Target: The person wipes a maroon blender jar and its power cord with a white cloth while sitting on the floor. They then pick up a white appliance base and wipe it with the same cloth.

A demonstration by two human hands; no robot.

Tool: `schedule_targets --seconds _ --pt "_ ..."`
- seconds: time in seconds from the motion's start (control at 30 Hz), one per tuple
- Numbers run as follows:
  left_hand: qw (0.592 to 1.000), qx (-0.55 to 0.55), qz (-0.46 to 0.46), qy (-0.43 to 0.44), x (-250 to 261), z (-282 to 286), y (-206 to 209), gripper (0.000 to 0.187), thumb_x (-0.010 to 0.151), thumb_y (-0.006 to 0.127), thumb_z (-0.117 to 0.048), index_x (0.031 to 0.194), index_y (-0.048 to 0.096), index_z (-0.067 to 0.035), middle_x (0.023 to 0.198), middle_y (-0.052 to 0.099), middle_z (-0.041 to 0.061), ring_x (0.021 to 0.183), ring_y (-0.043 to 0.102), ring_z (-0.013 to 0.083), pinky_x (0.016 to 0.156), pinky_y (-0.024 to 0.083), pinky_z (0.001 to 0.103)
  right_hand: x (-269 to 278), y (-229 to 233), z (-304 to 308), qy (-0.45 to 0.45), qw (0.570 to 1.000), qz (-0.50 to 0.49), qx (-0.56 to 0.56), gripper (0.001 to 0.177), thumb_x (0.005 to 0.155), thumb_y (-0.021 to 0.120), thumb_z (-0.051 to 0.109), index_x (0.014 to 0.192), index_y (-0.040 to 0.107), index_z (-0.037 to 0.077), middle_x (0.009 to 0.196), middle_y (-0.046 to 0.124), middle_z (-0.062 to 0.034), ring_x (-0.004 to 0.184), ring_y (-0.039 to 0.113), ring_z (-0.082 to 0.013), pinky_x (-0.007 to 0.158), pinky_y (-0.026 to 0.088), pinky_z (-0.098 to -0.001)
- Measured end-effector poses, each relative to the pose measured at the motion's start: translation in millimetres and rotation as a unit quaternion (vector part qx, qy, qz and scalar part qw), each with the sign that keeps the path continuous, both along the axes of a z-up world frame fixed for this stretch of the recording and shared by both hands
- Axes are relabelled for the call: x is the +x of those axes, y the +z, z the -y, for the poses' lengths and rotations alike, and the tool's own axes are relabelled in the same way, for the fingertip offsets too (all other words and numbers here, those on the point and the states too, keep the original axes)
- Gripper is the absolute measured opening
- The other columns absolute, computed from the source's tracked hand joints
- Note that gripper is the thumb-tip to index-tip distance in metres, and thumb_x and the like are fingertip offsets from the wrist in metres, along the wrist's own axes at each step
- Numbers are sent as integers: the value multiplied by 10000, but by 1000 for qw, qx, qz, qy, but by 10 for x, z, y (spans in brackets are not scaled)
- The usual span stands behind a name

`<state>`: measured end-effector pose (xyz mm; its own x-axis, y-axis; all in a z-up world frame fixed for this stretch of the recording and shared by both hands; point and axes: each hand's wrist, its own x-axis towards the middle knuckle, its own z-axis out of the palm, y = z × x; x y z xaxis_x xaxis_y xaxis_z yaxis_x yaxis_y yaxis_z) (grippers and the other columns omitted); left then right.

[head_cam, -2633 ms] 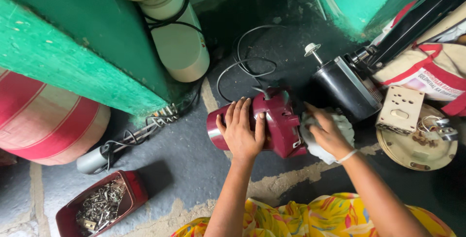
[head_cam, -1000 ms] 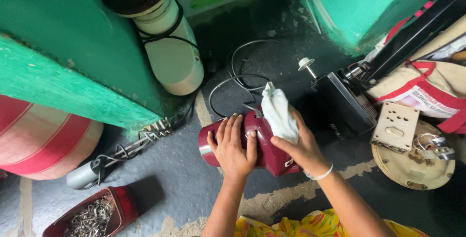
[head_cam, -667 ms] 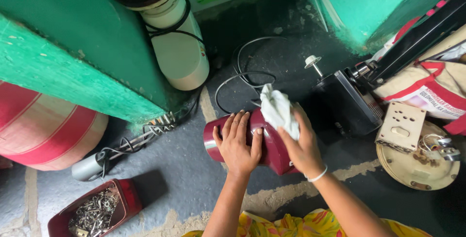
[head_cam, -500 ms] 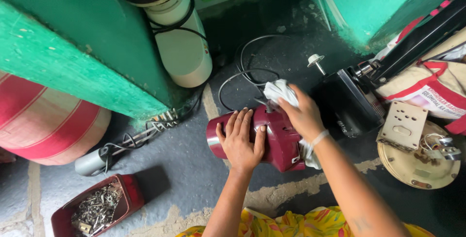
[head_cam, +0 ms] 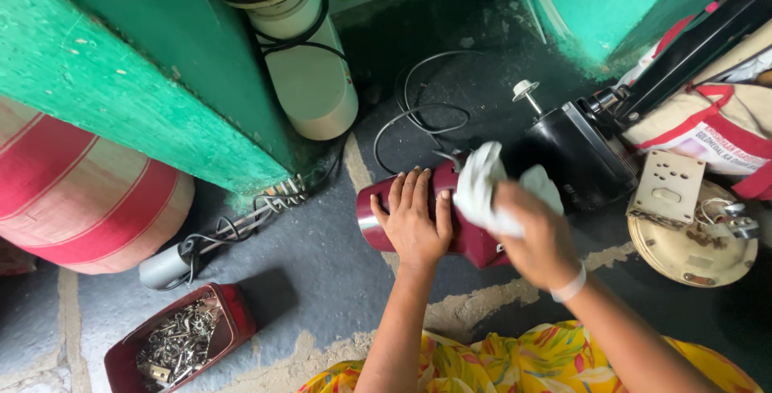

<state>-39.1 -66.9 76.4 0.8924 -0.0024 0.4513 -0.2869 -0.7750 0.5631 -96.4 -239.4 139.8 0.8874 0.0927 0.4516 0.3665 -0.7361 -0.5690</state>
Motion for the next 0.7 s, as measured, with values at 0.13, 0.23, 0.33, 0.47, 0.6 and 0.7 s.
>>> schedule_targets --seconds 0.13,0.23,0.33,0.47,0.6,0.7 --pt "1000 -3 0 1 -10 12 -2 467 971 563 -414 1307 675 -109 1377 661 63 1349 539 283 1167 185 655 -556 -144 -189 73 981 -19 -177 303 723 702 26 1022 660 55 1183 644 -127 1165 637 -376 1020 504 -503" --pt "1000 -15 -1 -8 -29 -7 7 460 976 568 -410 1307 677 -111 1375 665 59 1351 541 277 1177 181 648 -413 -278 -256 11 972 86 -220 396 719 673 69 1112 624 73 1258 597 -141 1197 589 -412 1025 430 -632" --pt "1000 -24 -7 -19 -22 -29 34 457 976 576 -407 1309 679 -112 1370 667 58 1347 543 275 1178 179 639 -60 -278 -314 -76 976 148 -139 385 839 646 90 1205 539 41 1339 579 -233 1246 580 -445 1049 439 -584" --pt "999 -33 -9 -17 -9 -24 51 451 974 580 -409 1302 686 -118 1365 670 54 1340 550 273 1183 182 632 699 -329 -181 -144 983 -90 -66 403 890 649 201 1264 575 69 1228 665 -199 1078 645 -429 903 515 -516" --pt "1000 -26 -2 -14 -5 -19 42 447 972 575 -399 1298 687 -115 1364 671 48 1339 552 274 1182 192 624 1495 -434 61 -112 951 -273 -96 365 890 651 321 1203 646 134 1129 705 -199 1016 660 -435 880 519 -515" --pt "1000 -18 4 -11 3 -28 42 437 978 564 -383 1299 687 -114 1367 669 49 1343 551 275 1180 193 628 1689 -454 48 -95 925 -345 -131 306 897 646 341 1120 702 139 1096 722 -182 1023 673 -420 916 528 -491"
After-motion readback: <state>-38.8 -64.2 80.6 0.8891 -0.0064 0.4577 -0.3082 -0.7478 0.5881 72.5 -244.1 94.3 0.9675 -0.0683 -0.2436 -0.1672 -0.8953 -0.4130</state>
